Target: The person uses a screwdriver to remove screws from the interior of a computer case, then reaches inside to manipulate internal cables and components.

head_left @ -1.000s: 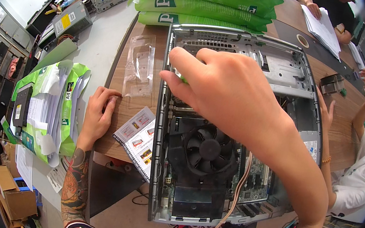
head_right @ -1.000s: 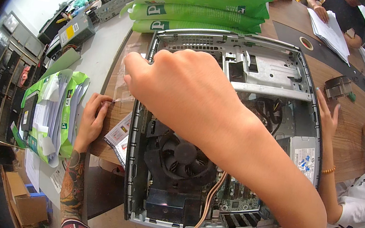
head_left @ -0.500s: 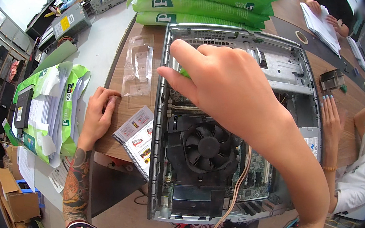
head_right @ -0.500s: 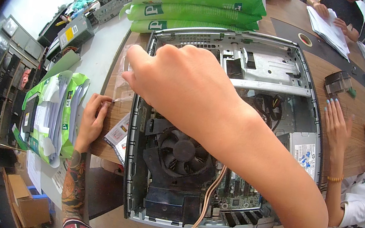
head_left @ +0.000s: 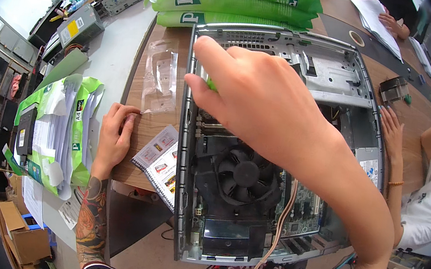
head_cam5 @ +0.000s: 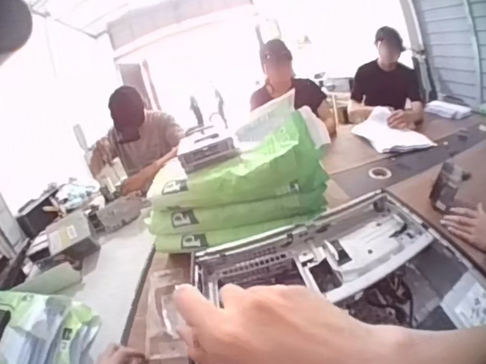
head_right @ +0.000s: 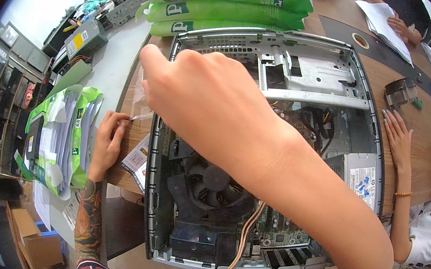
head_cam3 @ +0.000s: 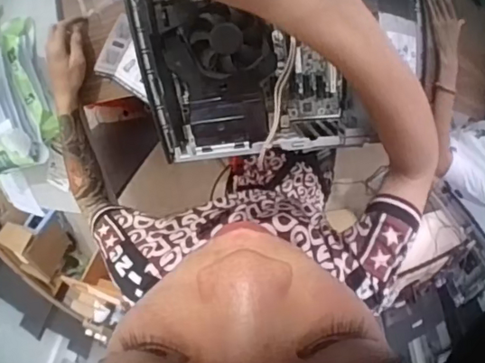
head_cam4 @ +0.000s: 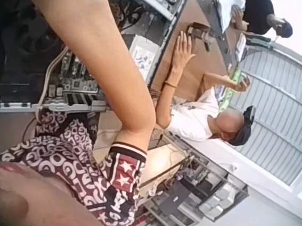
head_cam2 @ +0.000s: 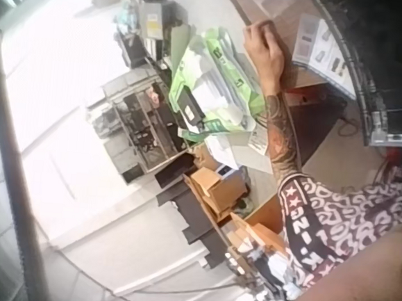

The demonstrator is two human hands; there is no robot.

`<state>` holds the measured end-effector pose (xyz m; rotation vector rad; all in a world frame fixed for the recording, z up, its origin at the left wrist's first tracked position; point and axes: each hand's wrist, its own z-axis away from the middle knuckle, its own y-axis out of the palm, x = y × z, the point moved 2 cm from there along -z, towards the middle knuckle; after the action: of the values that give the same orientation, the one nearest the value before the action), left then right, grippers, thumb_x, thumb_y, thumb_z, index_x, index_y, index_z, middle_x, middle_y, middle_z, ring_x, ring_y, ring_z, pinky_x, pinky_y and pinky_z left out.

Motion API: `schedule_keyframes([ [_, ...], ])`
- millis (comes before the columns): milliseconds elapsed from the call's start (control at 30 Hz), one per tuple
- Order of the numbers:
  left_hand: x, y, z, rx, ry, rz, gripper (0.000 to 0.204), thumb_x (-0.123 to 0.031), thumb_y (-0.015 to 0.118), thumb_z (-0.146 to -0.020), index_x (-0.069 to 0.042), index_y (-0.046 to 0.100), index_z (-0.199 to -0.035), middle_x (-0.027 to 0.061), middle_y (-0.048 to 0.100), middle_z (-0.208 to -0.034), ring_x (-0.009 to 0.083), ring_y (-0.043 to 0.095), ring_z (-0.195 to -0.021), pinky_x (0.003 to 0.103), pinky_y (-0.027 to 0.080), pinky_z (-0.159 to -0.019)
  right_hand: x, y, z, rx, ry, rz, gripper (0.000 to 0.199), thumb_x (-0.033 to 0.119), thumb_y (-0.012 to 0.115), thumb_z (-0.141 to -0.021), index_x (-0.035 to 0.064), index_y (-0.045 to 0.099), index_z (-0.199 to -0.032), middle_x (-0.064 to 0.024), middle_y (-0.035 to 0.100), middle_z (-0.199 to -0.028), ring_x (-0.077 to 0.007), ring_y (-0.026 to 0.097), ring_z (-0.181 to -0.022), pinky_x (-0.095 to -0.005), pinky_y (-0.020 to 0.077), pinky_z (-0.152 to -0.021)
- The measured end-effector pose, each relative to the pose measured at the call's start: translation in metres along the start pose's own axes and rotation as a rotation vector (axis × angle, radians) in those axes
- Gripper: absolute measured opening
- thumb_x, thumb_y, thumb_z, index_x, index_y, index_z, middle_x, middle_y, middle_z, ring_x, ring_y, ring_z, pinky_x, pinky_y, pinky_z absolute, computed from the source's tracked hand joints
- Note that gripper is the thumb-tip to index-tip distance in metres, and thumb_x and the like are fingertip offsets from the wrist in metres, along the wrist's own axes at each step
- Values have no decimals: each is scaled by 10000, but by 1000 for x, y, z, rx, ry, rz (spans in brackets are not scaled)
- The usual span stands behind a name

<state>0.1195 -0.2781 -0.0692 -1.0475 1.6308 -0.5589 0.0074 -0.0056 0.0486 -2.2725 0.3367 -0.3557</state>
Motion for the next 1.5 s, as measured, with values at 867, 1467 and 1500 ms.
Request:
schedule_keyframes([
  [867,-6,0,6,11,18,-98,178,-59,553,-933,-64,639,-1089,104,562,-976,267,537,-850,378,390,-827,23,-2,-20,187,54,118,164,141,649,-870,-9,583,-866,-173,649,-694,-341,694,-679,-390,562,-594],
  [1467,-10,-1,8,11,27,-100,194,-84,557,-942,-71,641,-1117,121,564,-1031,302,546,-917,395,403,-853,15,-15,-17,155,-112,-86,325,56,600,-855,-38,550,-1162,-147,606,-922,-292,617,-962,-358,504,-863],
  [1500,-10,-1,8,13,29,-105,196,-82,558,-940,-70,641,-1117,121,564,-1032,303,546,-919,395,403,-854,18,-15,-20,158,-110,-95,300,56,597,-855,-40,556,-1137,-146,607,-915,-288,617,-971,-354,503,-865],
])
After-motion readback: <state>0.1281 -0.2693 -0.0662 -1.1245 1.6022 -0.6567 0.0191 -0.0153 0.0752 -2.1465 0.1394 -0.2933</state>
